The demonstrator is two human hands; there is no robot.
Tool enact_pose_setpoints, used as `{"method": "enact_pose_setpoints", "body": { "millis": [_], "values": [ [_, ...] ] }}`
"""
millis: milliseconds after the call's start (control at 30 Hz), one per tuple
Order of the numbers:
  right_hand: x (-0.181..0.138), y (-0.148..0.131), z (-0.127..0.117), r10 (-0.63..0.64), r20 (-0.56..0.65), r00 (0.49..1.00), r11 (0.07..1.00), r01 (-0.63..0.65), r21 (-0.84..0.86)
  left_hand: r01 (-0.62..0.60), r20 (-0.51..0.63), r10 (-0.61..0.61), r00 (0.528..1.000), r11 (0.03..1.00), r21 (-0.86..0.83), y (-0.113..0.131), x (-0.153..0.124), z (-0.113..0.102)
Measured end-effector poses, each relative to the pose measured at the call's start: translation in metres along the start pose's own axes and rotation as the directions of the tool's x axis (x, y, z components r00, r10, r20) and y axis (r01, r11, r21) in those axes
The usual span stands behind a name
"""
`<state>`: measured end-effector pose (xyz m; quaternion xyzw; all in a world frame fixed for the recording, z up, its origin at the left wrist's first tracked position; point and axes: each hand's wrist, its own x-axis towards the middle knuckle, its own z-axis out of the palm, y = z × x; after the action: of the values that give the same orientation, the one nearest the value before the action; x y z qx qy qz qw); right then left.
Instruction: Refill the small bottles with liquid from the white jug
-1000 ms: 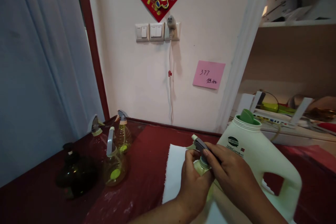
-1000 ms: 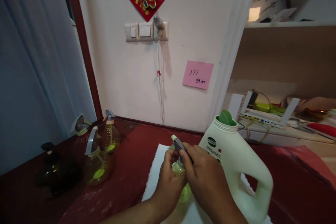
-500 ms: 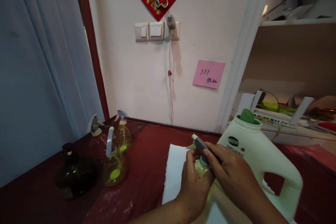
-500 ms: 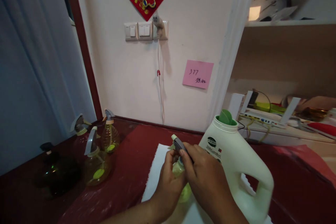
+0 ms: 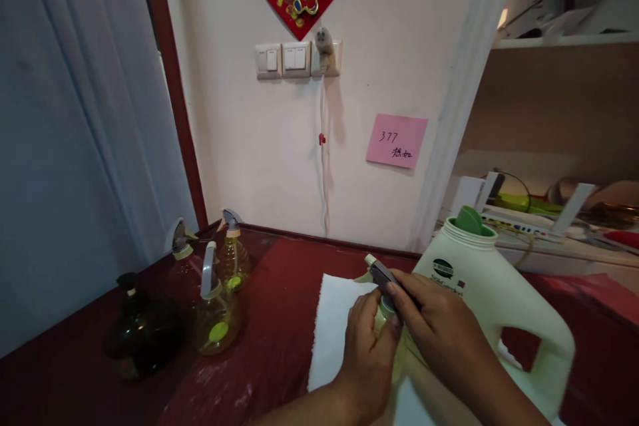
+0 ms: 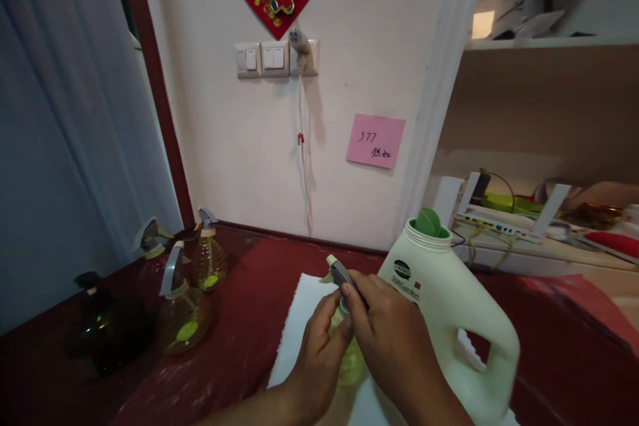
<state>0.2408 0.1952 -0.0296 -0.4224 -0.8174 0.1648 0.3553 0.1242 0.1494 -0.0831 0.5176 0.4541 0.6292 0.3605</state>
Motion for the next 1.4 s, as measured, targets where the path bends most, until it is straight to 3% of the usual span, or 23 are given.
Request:
{"method": "enact_pose_setpoints", "body": {
  "millis": [200, 433, 800, 1067, 1233, 1400],
  "values": [
    [-0.001, -0.001, -0.001, -0.007, -0.004, 1.000, 1.000, 0.007, -0.012, 0.083, -0.098, -0.089, 0.991, 0.995, -0.061, 0.002, 0.007, 0.005],
    [-0.001, -0.001, -0.002, -0.006, 0.001, 1.000, 1.000, 0.006, -0.015, -0.015, -0.034, 0.013, 0.999, 0.999, -0.044, 0.002, 0.007, -0.001],
    [-0.002, 0.000, -0.001, 0.018, 0.015, 1.000, 1.000, -0.018, -0.004, 0.056, -0.096, -0.056, 0.994, 0.998, -0.006, -0.013, -0.006, 0.001],
    [-0.035, 0.024, 0.007, 0.134, -0.018, 0.991, 0.991, -0.134, 0.028, 0.140, -0.084, -0.133, 0.988, 0.986, 0.088, -0.026, -0.006, 0.000],
    [-0.043, 0.025, 0.025, 0.161, 0.096, 0.982, 0.947, -0.181, 0.264, 0.075, -0.132, -0.079, 0.988, 0.996, -0.038, -0.045, -0.004, 0.004],
    [-0.035, 0.016, 0.037, 0.204, 0.147, 0.968, 0.847, -0.250, 0.469, 0.100, -0.149, -0.138, 0.979, 0.966, -0.239, -0.049, -0.001, 0.009]
  ]
}}
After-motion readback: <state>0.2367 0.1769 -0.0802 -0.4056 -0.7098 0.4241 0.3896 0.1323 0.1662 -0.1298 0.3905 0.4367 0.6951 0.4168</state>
